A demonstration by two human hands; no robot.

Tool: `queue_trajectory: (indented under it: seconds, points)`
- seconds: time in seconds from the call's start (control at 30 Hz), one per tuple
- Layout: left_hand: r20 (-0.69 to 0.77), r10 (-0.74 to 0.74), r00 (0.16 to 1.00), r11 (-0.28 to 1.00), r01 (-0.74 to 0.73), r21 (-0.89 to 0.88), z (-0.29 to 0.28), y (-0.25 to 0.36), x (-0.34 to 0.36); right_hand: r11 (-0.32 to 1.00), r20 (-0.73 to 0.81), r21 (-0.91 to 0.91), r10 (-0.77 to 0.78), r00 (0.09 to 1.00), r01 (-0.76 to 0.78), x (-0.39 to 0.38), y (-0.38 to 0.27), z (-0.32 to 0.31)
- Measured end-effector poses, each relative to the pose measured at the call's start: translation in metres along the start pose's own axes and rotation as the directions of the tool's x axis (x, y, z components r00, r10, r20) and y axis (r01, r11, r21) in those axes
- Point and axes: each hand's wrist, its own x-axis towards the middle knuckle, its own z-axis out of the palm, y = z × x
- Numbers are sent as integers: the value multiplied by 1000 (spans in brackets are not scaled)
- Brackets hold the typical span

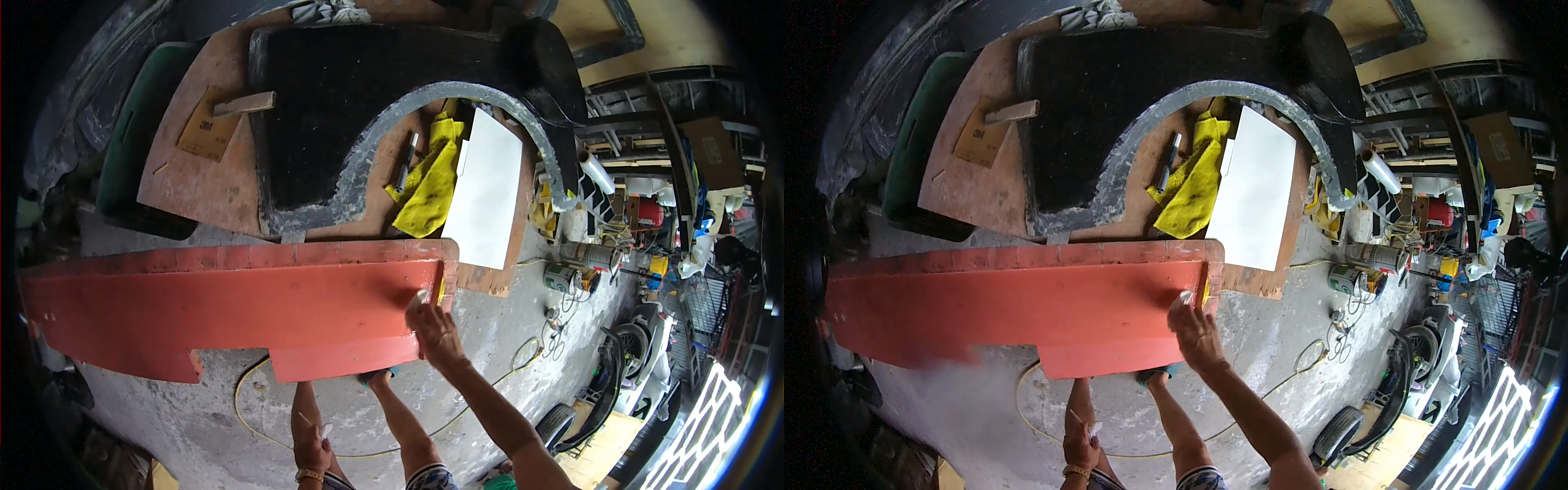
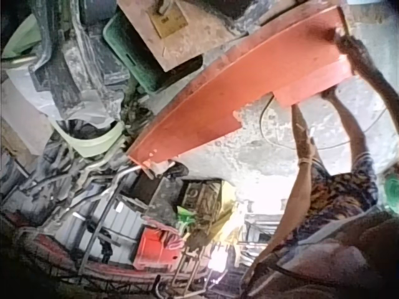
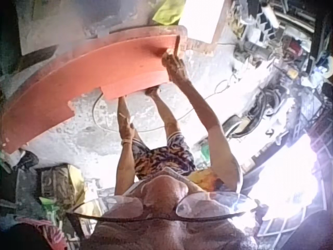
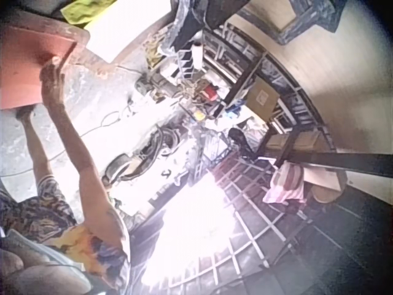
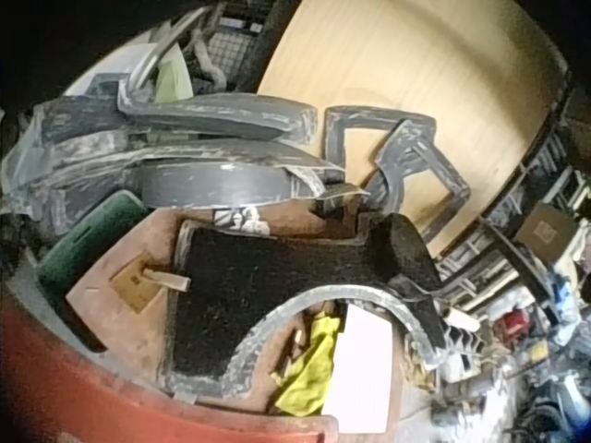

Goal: Sanding a red automotive body panel using a sanding block.

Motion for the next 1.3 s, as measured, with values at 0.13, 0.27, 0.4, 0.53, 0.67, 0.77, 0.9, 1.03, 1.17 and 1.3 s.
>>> queue_trajectory:
  seconds: [0.13,0.27,0.4,0.53,0.67,0.77,0.9,1.03,1.17,1.3]
  points:
    - [-156,120,980,983,-95,159,-1,-8,-4,998,133,56,26,991,-33,-3,-32,-18]
    - [-147,109,983,990,-94,109,0,-13,-6,993,21,101,67,998,-69,11,-34,-41]
    - [-96,49,994,994,-40,103,-1,2,0,995,-36,69,74,997,-72,18,-22,-20]
    - [-118,79,990,994,-69,81,5,-3,0,992,41,129,1,999,-6,-19,-35,26]
    - [-160,58,985,995,-44,86,4,-12,-6,991,254,113,44,966,-74,-41,-77,16]
    - [-196,117,974,990,-98,103,1,-8,-4,983,181,165,56,982,-87,-34,-79,-16]
    - [-158,44,986,997,-33,70,-9,-3,-4,984,-15,113,138,990,-135,1,-60,-30]
    - [-169,140,976,985,-119,128,-10,3,-1,981,43,105,160,986,-164,5,-48,-16]
    - [-95,70,993,992,-59,111,-3,-13,-4,959,248,278,-18,969,-54,-18,-86,-2]
    - [-1,-8,1000,999,8,41,7,-26,-7,936,109,352,-55,993,13,35,-106,-19]
